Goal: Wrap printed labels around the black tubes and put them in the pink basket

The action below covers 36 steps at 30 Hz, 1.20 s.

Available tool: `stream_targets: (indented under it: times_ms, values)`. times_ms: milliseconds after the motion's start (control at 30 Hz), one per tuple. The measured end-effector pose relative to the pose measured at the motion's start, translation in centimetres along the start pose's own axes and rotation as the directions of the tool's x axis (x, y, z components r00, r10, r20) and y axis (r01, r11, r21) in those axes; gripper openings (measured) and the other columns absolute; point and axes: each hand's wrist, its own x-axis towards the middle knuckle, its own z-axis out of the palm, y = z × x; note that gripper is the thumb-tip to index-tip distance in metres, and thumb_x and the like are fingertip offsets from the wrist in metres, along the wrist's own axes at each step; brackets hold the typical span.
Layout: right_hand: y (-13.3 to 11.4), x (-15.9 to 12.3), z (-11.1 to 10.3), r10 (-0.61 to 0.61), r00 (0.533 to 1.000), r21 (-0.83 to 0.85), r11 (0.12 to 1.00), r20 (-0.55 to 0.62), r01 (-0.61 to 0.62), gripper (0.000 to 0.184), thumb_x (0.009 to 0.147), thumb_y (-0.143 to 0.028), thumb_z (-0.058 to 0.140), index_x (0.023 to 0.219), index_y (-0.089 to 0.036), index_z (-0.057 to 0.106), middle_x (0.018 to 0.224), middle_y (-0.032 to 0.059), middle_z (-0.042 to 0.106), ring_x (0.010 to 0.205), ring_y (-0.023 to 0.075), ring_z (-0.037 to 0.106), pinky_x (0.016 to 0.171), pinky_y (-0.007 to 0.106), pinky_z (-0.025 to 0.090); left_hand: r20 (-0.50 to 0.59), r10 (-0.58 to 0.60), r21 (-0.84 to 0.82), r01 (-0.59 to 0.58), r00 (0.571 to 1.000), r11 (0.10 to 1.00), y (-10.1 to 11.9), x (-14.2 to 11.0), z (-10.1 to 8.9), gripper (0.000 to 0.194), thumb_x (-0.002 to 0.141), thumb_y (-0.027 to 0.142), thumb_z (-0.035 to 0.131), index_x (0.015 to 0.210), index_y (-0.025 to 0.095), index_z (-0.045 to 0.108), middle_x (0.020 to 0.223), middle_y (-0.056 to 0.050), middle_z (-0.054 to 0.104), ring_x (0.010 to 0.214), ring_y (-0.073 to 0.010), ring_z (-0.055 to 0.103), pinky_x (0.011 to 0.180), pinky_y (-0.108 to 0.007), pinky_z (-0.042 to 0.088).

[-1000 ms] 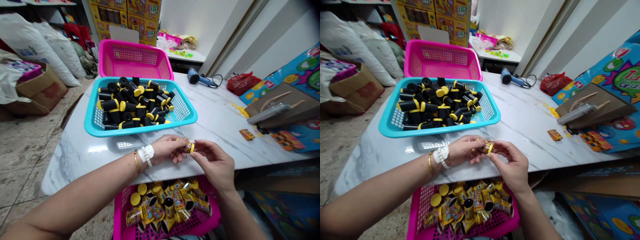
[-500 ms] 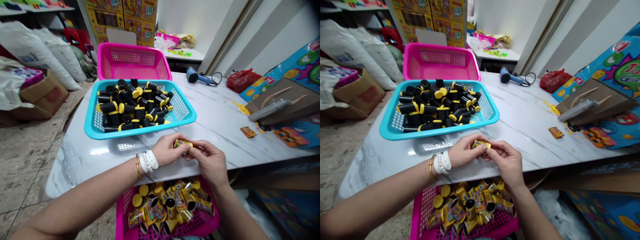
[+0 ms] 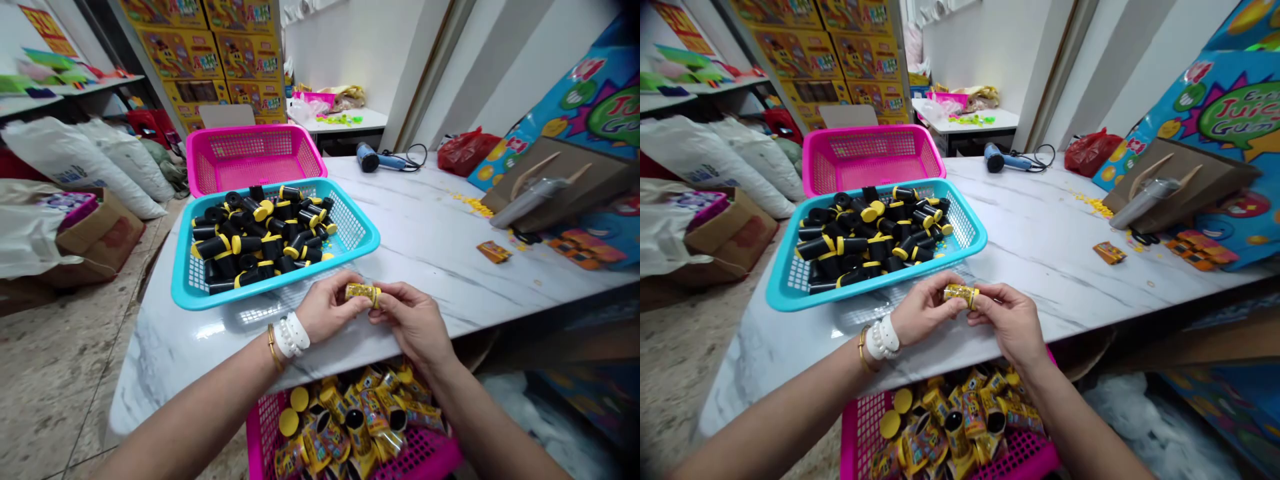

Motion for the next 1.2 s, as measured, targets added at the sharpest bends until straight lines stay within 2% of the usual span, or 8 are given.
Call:
stream_targets:
  times_ms: [133, 267, 333, 467, 633, 767, 933, 1200]
  values:
    - [0.2, 0.1, 0.0, 0.023, 0.999, -0.034, 0.999, 0.037, -0.022, 0.035, 0.065, -0.039, 0.091, 0.089, -0.017, 0.08, 0.073, 0.0049, 0.078, 0.052, 0.0132, 0.069, 0.052, 0.026, 0.062, 0.045, -0.135, -0.053, 0.137, 0.99, 0.989, -0.5, 0.4, -0.5, 0.049, 0.083, 0.064, 0.067, 0.09, 0.016, 0.059, 0.062, 0.003, 0.055, 0.053, -0.01, 0.049, 0.053, -0.023, 0.038]
    - [0.5, 0.0, -0.7, -0.247, 0.966, -0.195, 0.946, 0.081, 0.258, 0.029, 0.069, -0.031, 0.089, 0.095, -0.022, 0.081, 0.088, 0.0042, 0.078, 0.067, 0.0148, 0.073, 0.066, 0.028, 0.064, 0.063, -0.249, -0.135, 0.255, 0.967, 0.957, -0.9, 0.7, -0.7, 0.056, 0.086, 0.071, 0.057, 0.087, 0.016, 0.058, 0.057, 0.004, 0.051, 0.046, -0.0093, 0.046, 0.047, -0.022, 0.033]
    - [0.7, -0.1, -0.9, -0.332, 0.939, -0.25, 0.905, 0.087, 0.344, 0.027, 0.069, -0.028, 0.088, 0.095, -0.024, 0.082, 0.088, 0.0033, 0.077, 0.068, 0.0148, 0.073, 0.067, 0.029, 0.064, 0.054, -0.185, -0.109, 0.19, 0.981, 0.976, -0.9, 0.6, -0.6, 0.047, 0.086, 0.062, 0.063, 0.091, 0.015, 0.061, 0.063, 0.003, 0.056, 0.052, -0.0094, 0.048, 0.053, -0.023, 0.037]
    - [0.8, 0.1, -0.6, -0.124, 0.992, -0.131, 0.984, 0.012, 0.125, 0.029, 0.069, -0.035, 0.088, 0.094, -0.021, 0.082, 0.08, 0.0045, 0.079, 0.054, 0.0141, 0.069, 0.055, 0.029, 0.063, -0.005, 0.052, 0.046, -0.051, 0.999, 0.998, -0.5, 0.1, -0.2, 0.032, 0.087, 0.039, 0.069, 0.109, 0.016, 0.065, 0.094, -0.004, 0.068, 0.078, -0.0144, 0.058, 0.073, -0.027, 0.045]
    - [0.7, 0.4, 0.1, 0.032, 0.998, 0.019, 0.999, 0.052, -0.033, 0.034, 0.064, -0.041, 0.091, 0.088, -0.019, 0.081, 0.084, 0.0067, 0.081, 0.056, 0.0137, 0.071, 0.052, 0.025, 0.063, -0.001, 0.119, 0.227, -0.116, 0.993, 0.967, 0.1, 0.0, -0.4, 0.028, 0.089, 0.036, 0.067, 0.111, 0.018, 0.067, 0.094, -0.004, 0.068, 0.076, -0.0142, 0.055, 0.071, -0.027, 0.043]
    - [0.7, 0.6, -0.5, 0.053, 0.99, 0.014, 0.998, 0.134, -0.055, 0.04, 0.074, -0.047, 0.084, 0.105, -0.022, 0.079, 0.075, 0.0027, 0.077, 0.055, 0.0135, 0.07, 0.053, 0.027, 0.064, 0.072, -0.044, -0.004, 0.045, 0.996, 0.999, -0.1, 0.5, -0.7, 0.04, 0.086, 0.054, 0.067, 0.096, 0.015, 0.063, 0.067, 0.001, 0.06, 0.057, -0.0105, 0.052, 0.057, -0.024, 0.041]
    - [0.7, 0.7, -2.4, 0.036, 0.957, -0.167, 0.986, 0.287, 0.013, 0.042, 0.077, -0.034, 0.085, 0.117, -0.024, 0.075, 0.096, 0.0048, 0.078, 0.069, 0.0158, 0.074, 0.065, 0.031, 0.066, 0.089, -0.256, -0.123, 0.266, 0.963, 0.956, -0.9, 0.8, -0.7, 0.06, 0.08, 0.075, 0.06, 0.072, 0.017, 0.054, 0.054, 0.003, 0.056, 0.038, -0.007, 0.047, 0.039, -0.021, 0.032]
    - [0.9, 0.2, -2.1, -0.214, 0.913, -0.142, 0.95, 0.347, 0.277, 0.023, 0.079, -0.022, 0.082, 0.101, -0.028, 0.079, 0.112, 0.0029, 0.067, 0.066, 0.0128, 0.071, 0.059, 0.031, 0.065, 0.225, -0.295, -0.345, 0.359, 0.929, 0.867, -0.8, 0.5, 0.0, 0.059, 0.076, 0.074, 0.067, 0.08, 0.016, 0.057, 0.05, 0.004, 0.058, 0.032, -0.0076, 0.05, 0.031, -0.017, 0.031]
